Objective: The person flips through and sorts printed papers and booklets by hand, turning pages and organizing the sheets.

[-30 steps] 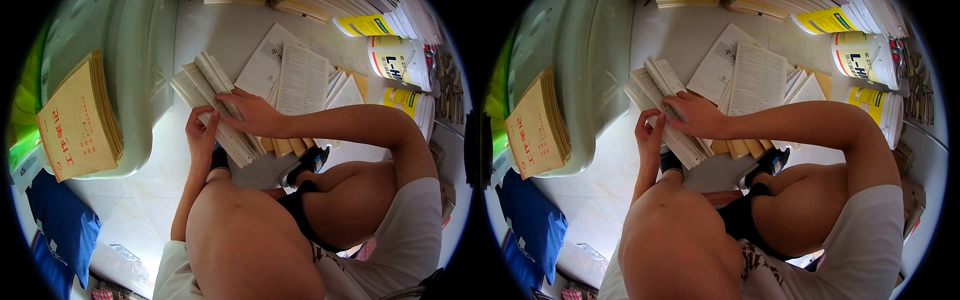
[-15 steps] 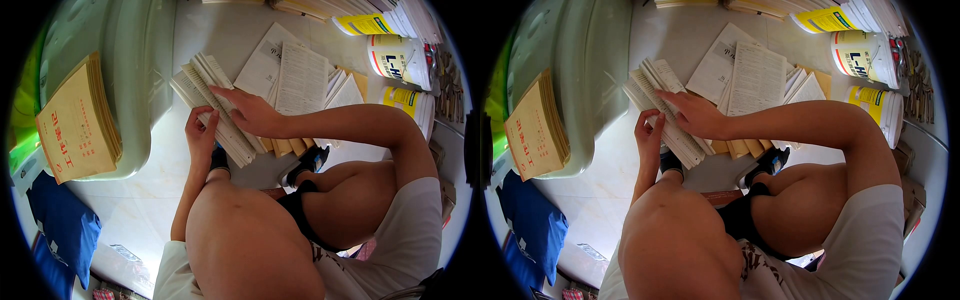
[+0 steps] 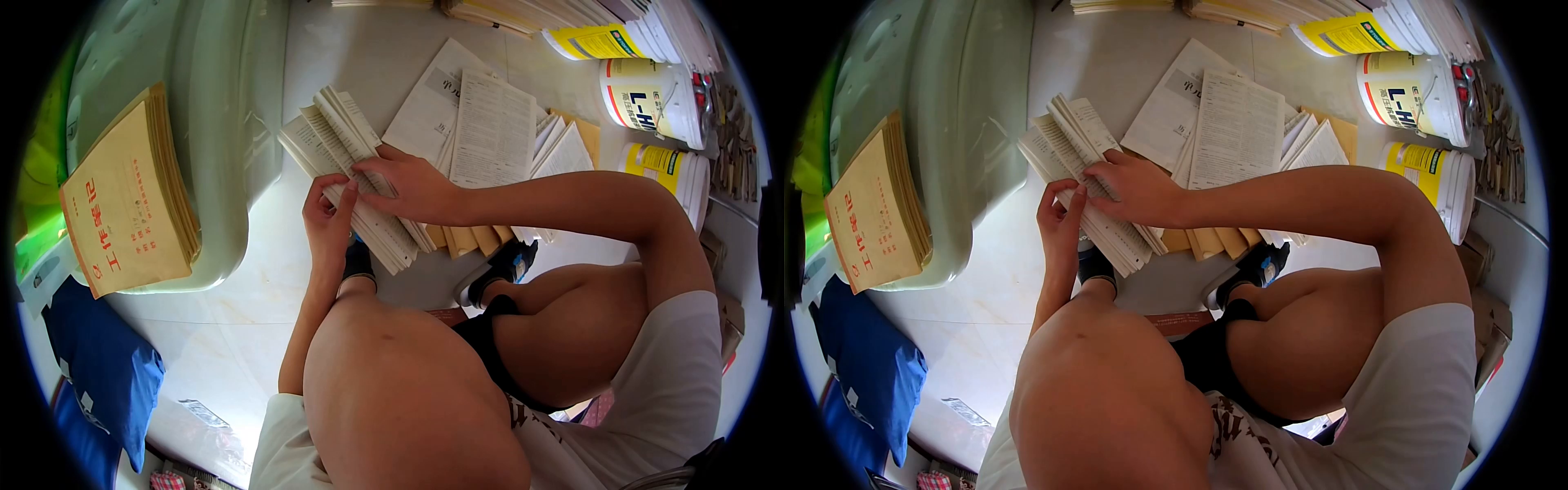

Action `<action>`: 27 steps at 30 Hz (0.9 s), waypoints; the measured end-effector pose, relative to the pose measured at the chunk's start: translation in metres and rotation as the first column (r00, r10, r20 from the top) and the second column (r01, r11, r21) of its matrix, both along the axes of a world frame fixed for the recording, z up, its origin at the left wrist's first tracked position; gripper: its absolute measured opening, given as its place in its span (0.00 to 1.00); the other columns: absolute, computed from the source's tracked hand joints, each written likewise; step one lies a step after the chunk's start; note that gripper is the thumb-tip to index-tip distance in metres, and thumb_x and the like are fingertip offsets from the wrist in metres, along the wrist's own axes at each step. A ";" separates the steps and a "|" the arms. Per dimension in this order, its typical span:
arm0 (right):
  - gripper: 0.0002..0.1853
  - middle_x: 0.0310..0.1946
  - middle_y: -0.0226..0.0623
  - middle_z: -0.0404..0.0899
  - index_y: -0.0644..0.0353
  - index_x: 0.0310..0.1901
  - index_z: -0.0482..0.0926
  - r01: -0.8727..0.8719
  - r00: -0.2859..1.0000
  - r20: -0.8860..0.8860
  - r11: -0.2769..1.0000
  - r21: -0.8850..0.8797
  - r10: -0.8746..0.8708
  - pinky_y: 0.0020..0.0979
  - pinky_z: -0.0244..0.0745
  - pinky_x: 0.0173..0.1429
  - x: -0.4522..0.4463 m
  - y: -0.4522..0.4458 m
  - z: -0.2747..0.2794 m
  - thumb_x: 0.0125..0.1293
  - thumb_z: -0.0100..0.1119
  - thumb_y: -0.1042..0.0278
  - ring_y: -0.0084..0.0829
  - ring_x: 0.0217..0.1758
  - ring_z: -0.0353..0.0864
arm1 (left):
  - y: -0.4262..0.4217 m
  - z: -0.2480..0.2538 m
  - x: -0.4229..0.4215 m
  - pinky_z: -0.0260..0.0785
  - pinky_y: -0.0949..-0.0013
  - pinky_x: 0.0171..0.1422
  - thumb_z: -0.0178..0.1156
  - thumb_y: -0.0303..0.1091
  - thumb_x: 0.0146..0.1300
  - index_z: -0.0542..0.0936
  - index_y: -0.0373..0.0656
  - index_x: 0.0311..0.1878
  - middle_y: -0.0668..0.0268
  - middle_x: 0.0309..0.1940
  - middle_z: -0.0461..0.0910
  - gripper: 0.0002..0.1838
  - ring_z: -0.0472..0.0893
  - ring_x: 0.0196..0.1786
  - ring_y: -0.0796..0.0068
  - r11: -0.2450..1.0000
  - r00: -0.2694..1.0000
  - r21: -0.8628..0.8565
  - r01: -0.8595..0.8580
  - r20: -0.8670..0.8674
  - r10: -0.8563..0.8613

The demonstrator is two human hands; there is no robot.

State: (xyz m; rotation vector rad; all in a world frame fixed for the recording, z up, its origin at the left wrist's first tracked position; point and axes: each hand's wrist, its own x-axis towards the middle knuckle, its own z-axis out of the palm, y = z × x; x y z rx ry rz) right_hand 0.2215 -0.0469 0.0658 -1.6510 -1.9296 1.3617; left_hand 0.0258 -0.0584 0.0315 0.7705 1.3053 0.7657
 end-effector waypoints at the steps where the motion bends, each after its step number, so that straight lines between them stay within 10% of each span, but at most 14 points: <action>1: 0.27 0.64 0.51 0.79 0.60 0.68 0.80 -0.001 1.000 0.000 1.000 0.001 0.001 0.43 0.81 0.67 0.000 0.000 -0.002 0.73 0.68 0.53 0.51 0.62 0.85 | 0.000 -0.001 0.000 0.59 0.78 0.32 0.70 0.33 0.76 0.82 0.40 0.53 0.72 0.29 0.81 0.11 0.72 0.29 0.89 1.000 1.000 0.001 -0.001 0.000 0.001; 19: 0.27 0.60 0.52 0.79 0.59 0.71 0.76 0.012 1.000 -0.010 1.000 -0.019 -0.012 0.45 0.82 0.62 0.002 -0.003 0.002 0.71 0.61 0.66 0.51 0.55 0.87 | -0.001 -0.003 0.002 0.55 0.77 0.29 0.66 0.30 0.78 0.83 0.41 0.55 0.74 0.27 0.79 0.08 0.67 0.26 0.90 1.000 1.000 0.027 -0.004 0.003 0.004; 27: 0.34 0.63 0.59 0.78 0.59 0.76 0.71 -0.017 0.999 -0.040 1.000 0.026 0.018 0.47 0.82 0.61 0.007 -0.002 0.007 0.66 0.53 0.78 0.55 0.56 0.86 | -0.001 0.009 0.008 0.67 0.76 0.36 0.56 0.22 0.79 0.63 0.48 0.83 0.65 0.37 0.84 0.32 0.74 0.32 0.85 0.994 0.998 0.105 -0.028 0.054 0.022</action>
